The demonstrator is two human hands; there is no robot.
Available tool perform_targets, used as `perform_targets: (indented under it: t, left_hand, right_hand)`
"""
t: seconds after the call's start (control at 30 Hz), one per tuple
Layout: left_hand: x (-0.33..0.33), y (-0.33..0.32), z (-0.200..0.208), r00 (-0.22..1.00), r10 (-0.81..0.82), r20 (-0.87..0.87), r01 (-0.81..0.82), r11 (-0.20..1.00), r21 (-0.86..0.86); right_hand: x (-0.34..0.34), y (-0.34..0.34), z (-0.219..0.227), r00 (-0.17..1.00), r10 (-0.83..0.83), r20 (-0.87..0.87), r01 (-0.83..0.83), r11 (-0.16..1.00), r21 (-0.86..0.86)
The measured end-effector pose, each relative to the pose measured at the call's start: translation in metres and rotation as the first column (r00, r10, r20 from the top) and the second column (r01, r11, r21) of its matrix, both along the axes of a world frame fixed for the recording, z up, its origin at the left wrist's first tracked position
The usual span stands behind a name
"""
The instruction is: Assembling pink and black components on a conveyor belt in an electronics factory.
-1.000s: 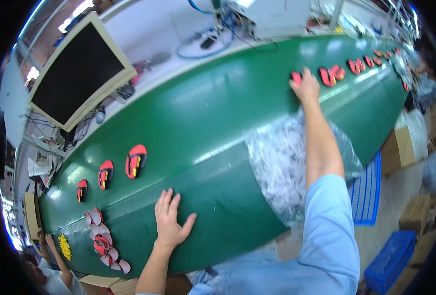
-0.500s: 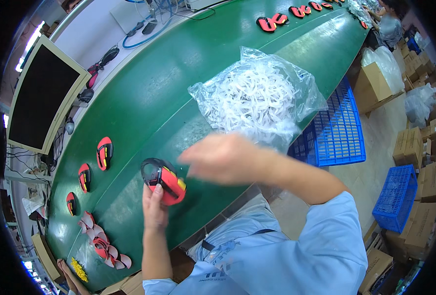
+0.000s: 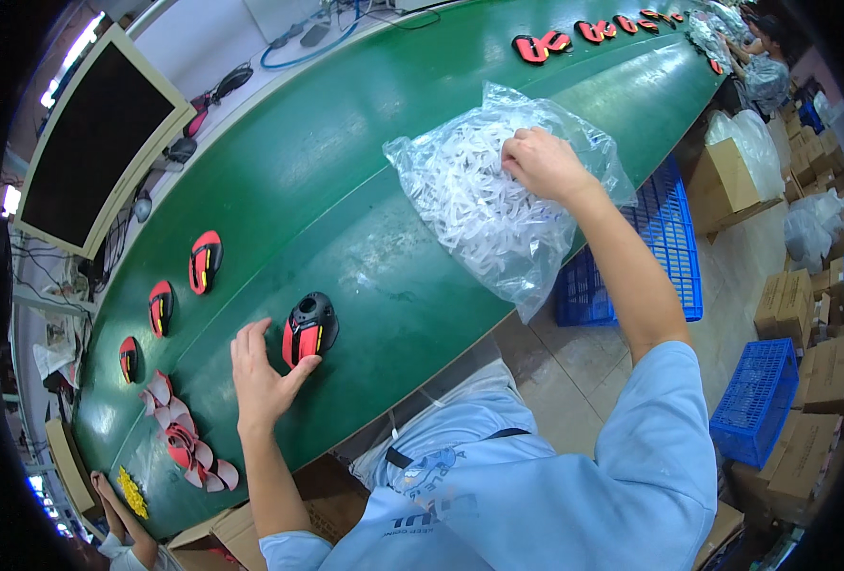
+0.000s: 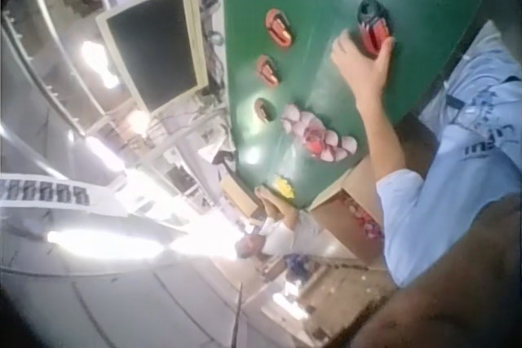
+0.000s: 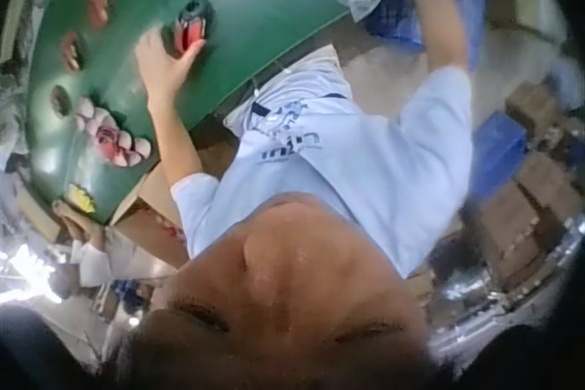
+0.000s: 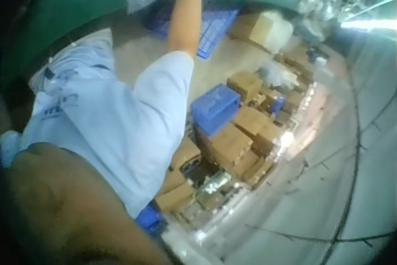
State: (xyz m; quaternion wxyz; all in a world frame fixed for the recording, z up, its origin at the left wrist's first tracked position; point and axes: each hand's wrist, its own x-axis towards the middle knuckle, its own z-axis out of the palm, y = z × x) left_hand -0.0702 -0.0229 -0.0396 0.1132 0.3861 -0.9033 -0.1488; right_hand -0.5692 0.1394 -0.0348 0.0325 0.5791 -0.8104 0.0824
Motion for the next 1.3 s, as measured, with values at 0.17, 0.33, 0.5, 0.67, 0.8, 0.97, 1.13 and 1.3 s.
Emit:
perform_targets:
  t: [0.17,0.33,0.5,0.67,0.8,0.97,1.13,1.3]
  left_hand:
    - [-0.001,0.011,-0.021,0.985,-0.116,-0.130,0.104,0.990,-0.096]
    - [0.005,0.017,-0.034,0.982,-0.085,-0.169,0.066,0.991,-0.114]
    - [-0.007,0.018,-0.025,0.963,-0.160,-0.217,0.139,0.984,-0.107]
    - [-0.006,0.035,-0.033,0.965,-0.131,-0.229,0.115,0.990,-0.082]
    - [-0.012,0.048,-0.038,0.962,-0.086,-0.260,0.063,0.994,-0.094]
    - [-0.015,0.050,-0.047,0.946,-0.078,-0.315,0.046,0.993,-0.108]
    - [-0.015,0.050,-0.046,0.953,-0.132,-0.274,0.086,0.981,-0.173]
    - [-0.017,0.048,-0.047,0.961,-0.142,-0.239,0.090,0.972,-0.218]
  right_hand:
    - [0.009,-0.001,0.001,0.996,0.083,-0.044,-0.088,0.989,-0.120]
    - [-0.003,-0.016,-0.004,0.996,0.087,-0.007,-0.087,0.993,-0.083]
    - [-0.018,0.006,0.025,0.994,0.108,0.021,-0.101,0.974,-0.203]
    - [0.098,-0.016,0.081,0.860,0.461,0.218,-0.331,0.830,-0.450]
    - [0.220,-0.054,0.021,0.670,0.681,0.296,-0.486,0.704,-0.519]
    - [0.246,-0.067,-0.019,0.632,0.653,0.417,-0.460,0.750,-0.476]
    - [0.253,-0.057,-0.020,0.600,0.581,0.550,-0.452,0.814,-0.366]
    - [0.258,-0.057,-0.027,0.600,0.559,0.572,-0.321,0.823,-0.469]
